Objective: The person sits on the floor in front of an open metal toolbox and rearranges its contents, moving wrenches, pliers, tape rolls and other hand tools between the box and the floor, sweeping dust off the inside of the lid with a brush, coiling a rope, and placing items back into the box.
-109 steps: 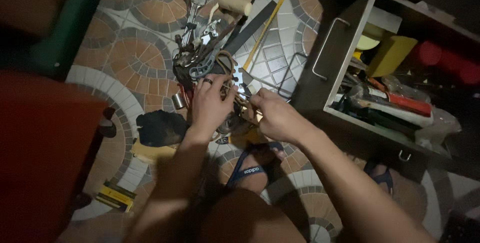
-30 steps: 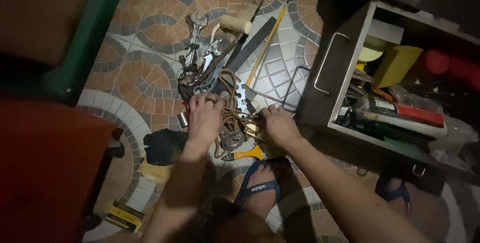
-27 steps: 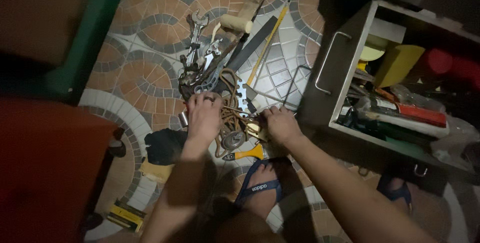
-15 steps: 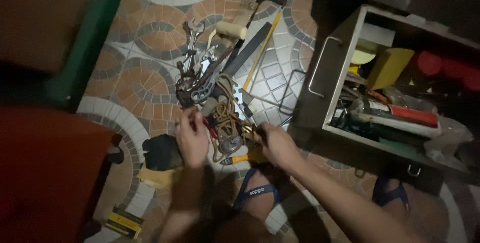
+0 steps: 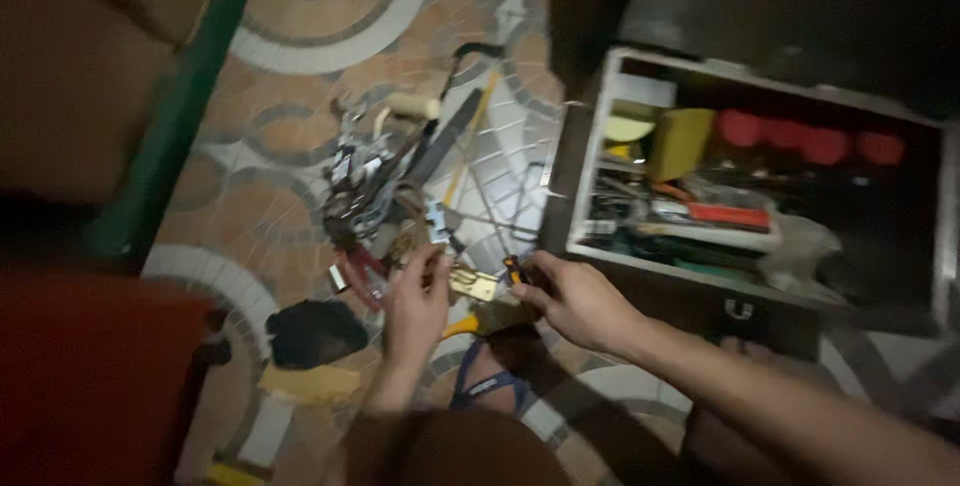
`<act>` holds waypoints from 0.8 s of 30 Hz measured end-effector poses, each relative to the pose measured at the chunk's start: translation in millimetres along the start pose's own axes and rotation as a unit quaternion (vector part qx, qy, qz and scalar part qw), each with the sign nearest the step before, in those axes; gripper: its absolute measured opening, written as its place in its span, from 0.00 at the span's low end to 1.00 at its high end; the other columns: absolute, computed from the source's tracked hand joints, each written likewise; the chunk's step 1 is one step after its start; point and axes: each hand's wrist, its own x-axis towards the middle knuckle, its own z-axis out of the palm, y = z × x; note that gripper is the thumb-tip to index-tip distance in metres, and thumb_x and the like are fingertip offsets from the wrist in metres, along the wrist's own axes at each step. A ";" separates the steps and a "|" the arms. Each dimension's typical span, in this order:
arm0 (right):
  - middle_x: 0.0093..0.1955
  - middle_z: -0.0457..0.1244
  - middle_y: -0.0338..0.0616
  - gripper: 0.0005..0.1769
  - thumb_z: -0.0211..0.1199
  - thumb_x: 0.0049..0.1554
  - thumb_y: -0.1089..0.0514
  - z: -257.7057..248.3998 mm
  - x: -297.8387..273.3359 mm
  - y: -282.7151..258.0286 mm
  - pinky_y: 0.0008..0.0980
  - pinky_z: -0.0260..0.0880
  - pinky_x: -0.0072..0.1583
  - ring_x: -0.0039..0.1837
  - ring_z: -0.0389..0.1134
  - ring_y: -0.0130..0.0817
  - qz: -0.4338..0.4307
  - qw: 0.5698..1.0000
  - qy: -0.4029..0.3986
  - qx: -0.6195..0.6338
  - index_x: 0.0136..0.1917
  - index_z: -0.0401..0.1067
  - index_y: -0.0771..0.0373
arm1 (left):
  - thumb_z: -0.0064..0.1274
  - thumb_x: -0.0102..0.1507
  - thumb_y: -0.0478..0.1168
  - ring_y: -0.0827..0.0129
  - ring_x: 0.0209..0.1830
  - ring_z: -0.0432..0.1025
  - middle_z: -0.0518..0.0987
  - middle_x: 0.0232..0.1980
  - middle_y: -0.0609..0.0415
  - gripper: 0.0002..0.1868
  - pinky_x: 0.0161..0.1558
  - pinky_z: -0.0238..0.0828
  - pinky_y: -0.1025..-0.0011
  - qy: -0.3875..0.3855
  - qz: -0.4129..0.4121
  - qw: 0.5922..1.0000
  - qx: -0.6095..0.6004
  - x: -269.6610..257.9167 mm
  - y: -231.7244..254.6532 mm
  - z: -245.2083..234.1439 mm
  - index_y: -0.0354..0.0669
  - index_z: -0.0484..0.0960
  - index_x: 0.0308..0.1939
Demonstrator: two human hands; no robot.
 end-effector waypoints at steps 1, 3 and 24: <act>0.40 0.72 0.51 0.20 0.60 0.59 0.47 -8.3 -7.1 1.8 0.40 0.72 0.48 0.43 0.75 0.41 -0.028 0.999 0.018 0.019 0.57 0.70 0.63 | 0.49 0.67 0.53 0.55 0.40 0.80 0.85 0.39 0.43 0.20 0.46 0.72 0.60 -0.016 -0.022 1.000 -0.005 1.8 13.9 1.2 0.48 0.83 0.56; 0.41 0.71 0.51 0.21 0.61 0.58 0.46 -22.8 -19.1 7.1 0.41 0.73 0.48 0.43 0.75 0.42 -0.037 0.999 0.031 0.022 0.57 0.70 0.63 | 0.51 0.67 0.52 0.52 0.37 0.78 0.83 0.43 0.44 0.20 0.45 0.71 0.59 -0.041 0.011 0.998 0.037 8.8 39.5 0.6 0.48 0.82 0.58; 0.54 0.72 0.46 0.16 0.58 0.61 0.49 -262.7 -141.4 305.3 0.41 0.74 0.61 0.56 0.74 0.41 0.254 0.909 -0.070 -0.323 0.60 0.76 0.52 | 0.53 0.66 0.49 0.51 0.53 0.71 0.81 0.48 0.45 0.19 0.56 0.64 0.55 -0.199 0.432 0.856 0.204 25.3 208.8 130.2 0.42 0.82 0.53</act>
